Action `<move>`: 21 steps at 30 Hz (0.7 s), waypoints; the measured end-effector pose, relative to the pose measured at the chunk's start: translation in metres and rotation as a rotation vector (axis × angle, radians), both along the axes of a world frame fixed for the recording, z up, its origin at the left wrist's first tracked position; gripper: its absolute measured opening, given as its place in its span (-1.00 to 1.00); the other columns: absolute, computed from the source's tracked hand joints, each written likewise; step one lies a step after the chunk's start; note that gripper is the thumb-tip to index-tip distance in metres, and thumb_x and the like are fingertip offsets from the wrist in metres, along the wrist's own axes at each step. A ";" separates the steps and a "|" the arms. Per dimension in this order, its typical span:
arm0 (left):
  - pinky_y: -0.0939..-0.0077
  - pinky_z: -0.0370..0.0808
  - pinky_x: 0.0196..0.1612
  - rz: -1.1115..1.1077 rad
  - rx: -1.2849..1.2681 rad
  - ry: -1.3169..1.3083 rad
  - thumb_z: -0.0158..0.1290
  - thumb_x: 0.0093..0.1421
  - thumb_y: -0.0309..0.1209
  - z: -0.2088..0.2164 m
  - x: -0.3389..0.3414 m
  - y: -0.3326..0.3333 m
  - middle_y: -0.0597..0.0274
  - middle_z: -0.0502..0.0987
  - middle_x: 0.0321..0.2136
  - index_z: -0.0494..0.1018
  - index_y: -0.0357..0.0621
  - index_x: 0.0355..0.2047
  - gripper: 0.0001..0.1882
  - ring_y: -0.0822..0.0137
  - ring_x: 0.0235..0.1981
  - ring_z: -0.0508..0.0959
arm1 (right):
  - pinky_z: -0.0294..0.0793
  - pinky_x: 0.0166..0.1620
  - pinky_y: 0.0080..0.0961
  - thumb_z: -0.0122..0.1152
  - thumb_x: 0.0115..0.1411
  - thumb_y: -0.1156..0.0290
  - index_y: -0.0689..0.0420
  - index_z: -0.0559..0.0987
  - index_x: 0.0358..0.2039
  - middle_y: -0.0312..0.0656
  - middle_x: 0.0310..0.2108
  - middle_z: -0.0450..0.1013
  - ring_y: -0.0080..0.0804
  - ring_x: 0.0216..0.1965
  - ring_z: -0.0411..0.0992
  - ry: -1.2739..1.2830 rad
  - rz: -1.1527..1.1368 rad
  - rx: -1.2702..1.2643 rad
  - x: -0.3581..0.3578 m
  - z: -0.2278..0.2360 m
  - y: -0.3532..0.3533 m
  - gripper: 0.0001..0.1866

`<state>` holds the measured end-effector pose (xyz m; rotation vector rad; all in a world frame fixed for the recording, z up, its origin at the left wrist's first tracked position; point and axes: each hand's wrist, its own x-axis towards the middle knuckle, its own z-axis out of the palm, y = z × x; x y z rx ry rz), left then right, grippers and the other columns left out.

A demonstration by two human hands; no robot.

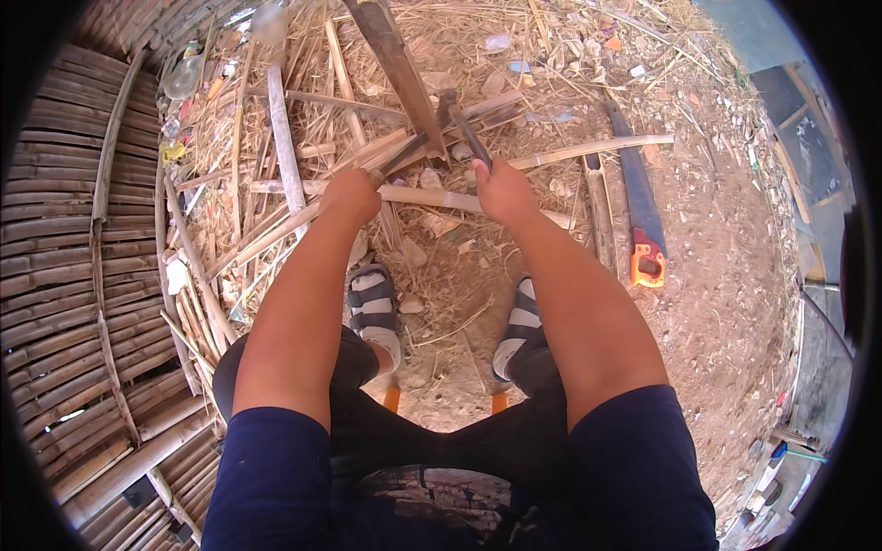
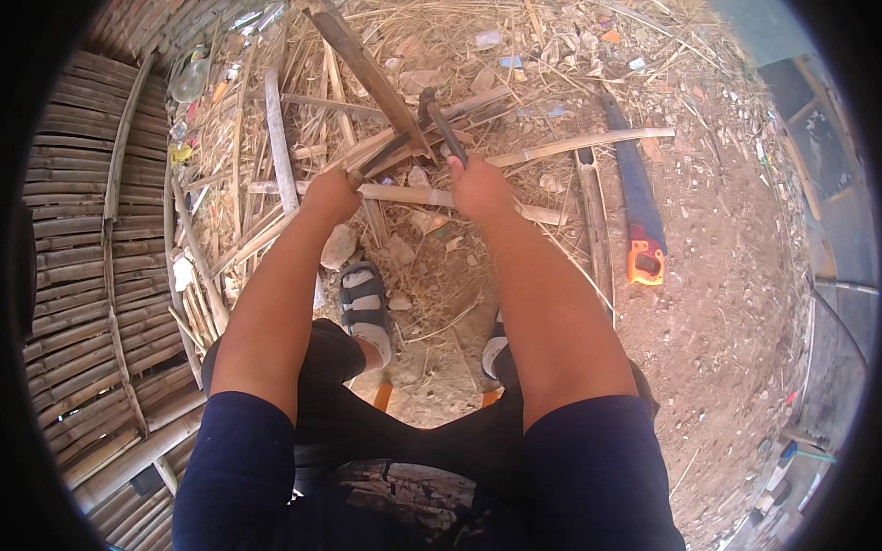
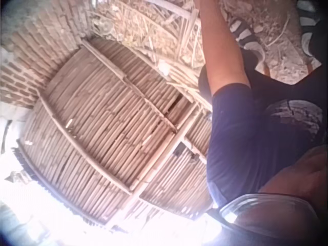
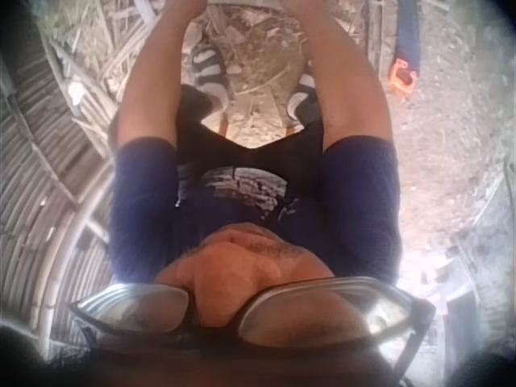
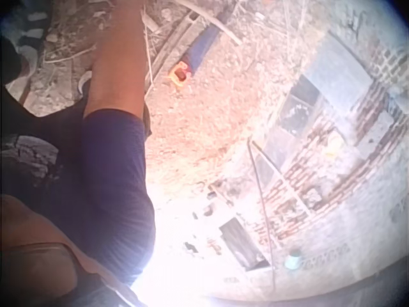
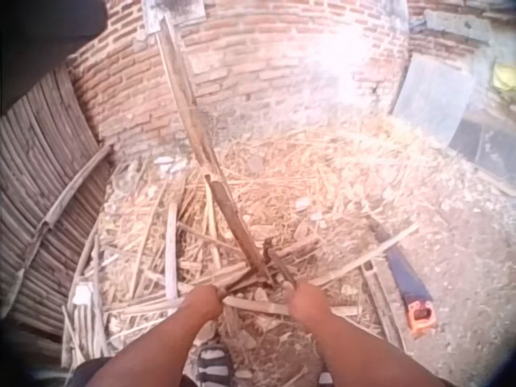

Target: The person splits a piece of wood by holding a machete against it and striking the blade with a hammer.

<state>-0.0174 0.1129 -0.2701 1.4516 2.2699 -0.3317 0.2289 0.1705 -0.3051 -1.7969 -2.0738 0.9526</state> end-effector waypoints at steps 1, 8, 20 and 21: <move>0.17 0.55 0.09 -0.010 0.006 0.001 0.14 0.24 -0.28 -0.001 -0.001 0.000 -0.05 0.63 -0.04 0.59 -0.20 -0.04 -0.65 -0.01 0.02 0.61 | 0.49 -0.10 0.09 -0.10 0.44 -0.03 0.27 0.53 -0.14 0.22 -0.34 0.56 0.24 -0.19 0.55 -0.003 -0.022 -0.025 -0.004 0.004 0.001 -0.47; 0.15 0.55 0.08 0.012 0.038 -0.026 0.10 0.25 -0.30 -0.003 0.000 -0.002 -0.02 0.62 -0.03 0.60 -0.18 -0.06 -0.68 0.00 0.02 0.61 | 0.50 -0.24 0.07 -0.09 0.44 -0.03 0.28 0.52 -0.13 0.17 -0.46 0.54 0.24 -0.32 0.56 0.328 -0.165 0.297 -0.008 0.076 0.036 -0.47; 0.15 0.56 0.06 -0.045 0.029 -0.003 0.14 0.21 -0.30 -0.012 0.001 -0.001 -0.05 0.63 -0.07 0.59 -0.19 -0.08 -0.68 -0.01 0.00 0.62 | 0.51 -0.09 0.08 -0.11 0.45 0.00 0.28 0.53 -0.10 0.16 -0.37 0.58 0.25 -0.22 0.56 -0.063 0.010 0.003 0.000 -0.010 0.009 -0.47; 0.18 0.56 0.08 -0.035 0.002 -0.002 0.10 0.22 -0.37 -0.007 0.004 0.000 -0.02 0.63 -0.03 0.60 -0.15 -0.06 -0.70 0.02 0.03 0.61 | 0.51 -0.11 0.08 -0.11 0.45 -0.01 0.28 0.53 -0.09 0.16 -0.37 0.58 0.25 -0.23 0.56 -0.049 0.010 0.010 0.003 -0.003 0.018 -0.47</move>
